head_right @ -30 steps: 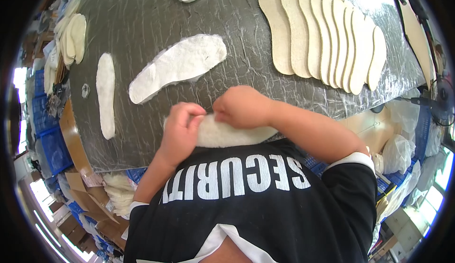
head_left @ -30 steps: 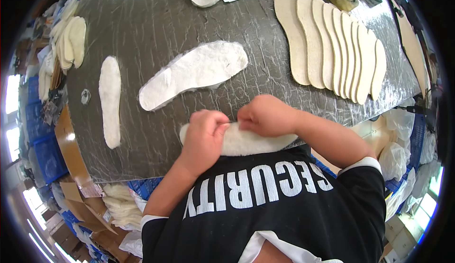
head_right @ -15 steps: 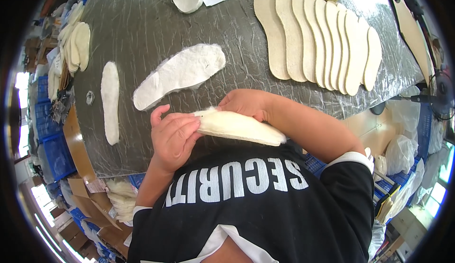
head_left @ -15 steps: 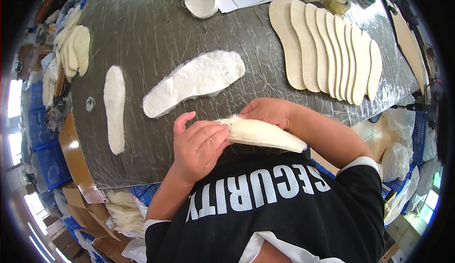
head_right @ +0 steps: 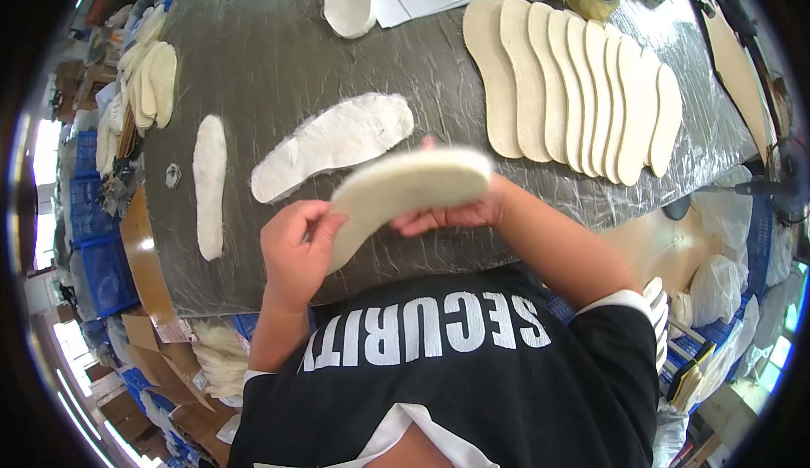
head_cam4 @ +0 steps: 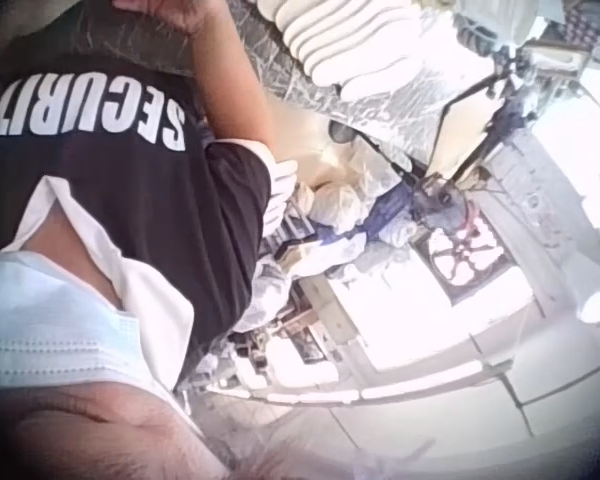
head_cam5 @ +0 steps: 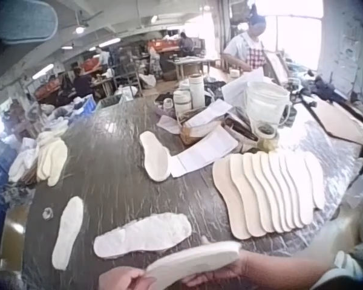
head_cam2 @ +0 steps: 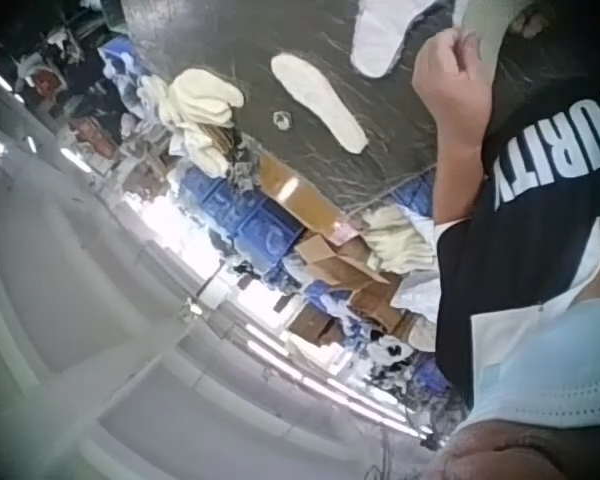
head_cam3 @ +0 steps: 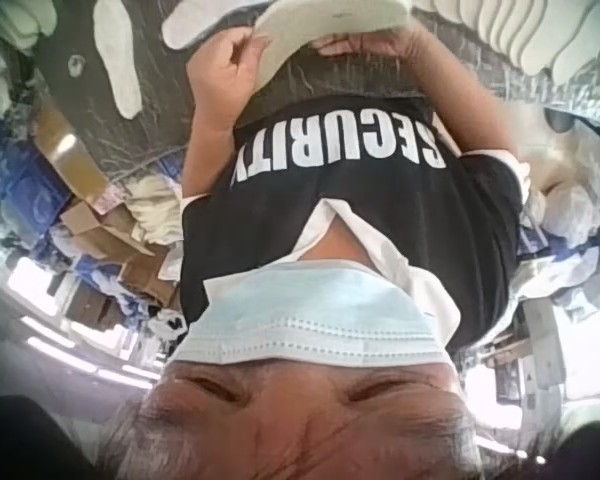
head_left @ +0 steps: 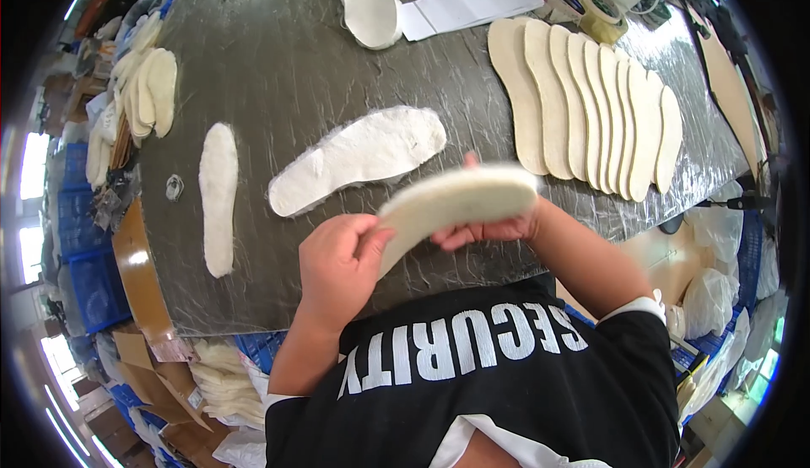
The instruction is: Assemble and layer shoe insoles and components by hand at a manufacturing table.
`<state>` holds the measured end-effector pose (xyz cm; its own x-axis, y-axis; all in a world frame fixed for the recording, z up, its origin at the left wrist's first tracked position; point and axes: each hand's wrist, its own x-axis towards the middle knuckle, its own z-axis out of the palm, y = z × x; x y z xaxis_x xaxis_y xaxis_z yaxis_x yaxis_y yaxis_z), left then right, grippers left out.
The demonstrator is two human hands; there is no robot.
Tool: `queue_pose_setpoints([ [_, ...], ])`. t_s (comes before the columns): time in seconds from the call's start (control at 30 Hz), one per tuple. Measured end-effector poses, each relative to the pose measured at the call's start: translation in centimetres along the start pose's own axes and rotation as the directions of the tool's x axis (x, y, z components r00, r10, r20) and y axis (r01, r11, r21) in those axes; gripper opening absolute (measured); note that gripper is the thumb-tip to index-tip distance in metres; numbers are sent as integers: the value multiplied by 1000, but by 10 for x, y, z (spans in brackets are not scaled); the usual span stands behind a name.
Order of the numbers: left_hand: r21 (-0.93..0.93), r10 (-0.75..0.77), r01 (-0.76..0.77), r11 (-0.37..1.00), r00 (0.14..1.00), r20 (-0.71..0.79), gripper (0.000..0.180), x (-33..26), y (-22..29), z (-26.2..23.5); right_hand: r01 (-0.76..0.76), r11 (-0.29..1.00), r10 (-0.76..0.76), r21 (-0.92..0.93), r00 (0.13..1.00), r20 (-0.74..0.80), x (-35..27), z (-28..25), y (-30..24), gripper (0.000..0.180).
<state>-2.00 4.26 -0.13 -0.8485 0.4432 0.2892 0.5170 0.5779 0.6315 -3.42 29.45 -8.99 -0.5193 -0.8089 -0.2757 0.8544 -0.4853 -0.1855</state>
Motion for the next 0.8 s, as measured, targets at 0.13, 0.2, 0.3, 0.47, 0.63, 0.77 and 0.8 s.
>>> queue_pose_setpoints([
  [0.13,-552,-442,333,765,894,-73,15,0,-9,19,477,865,-488,-156,872,-40,4,17,19,83],
  [0.2,-611,-416,299,733,907,-56,17,8,-8,29,610,679,-669,-407,743,-3,21,35,34,93],
  [0.3,-672,-378,282,685,926,3,19,13,-9,36,565,655,-644,-502,764,20,34,50,26,109],
  [0.47,-712,-386,274,646,922,5,19,21,-3,34,472,721,-544,-508,839,9,37,56,15,115],
  [0.63,-691,-381,307,655,923,48,16,23,-5,35,532,741,-546,-409,833,93,41,51,20,116],
  [0.77,-684,-372,301,664,927,47,16,26,2,36,540,770,-509,-340,841,185,42,37,21,110],
  [0.8,-670,-360,256,697,933,-17,14,23,0,38,544,767,-512,-340,838,186,38,41,18,110],
])
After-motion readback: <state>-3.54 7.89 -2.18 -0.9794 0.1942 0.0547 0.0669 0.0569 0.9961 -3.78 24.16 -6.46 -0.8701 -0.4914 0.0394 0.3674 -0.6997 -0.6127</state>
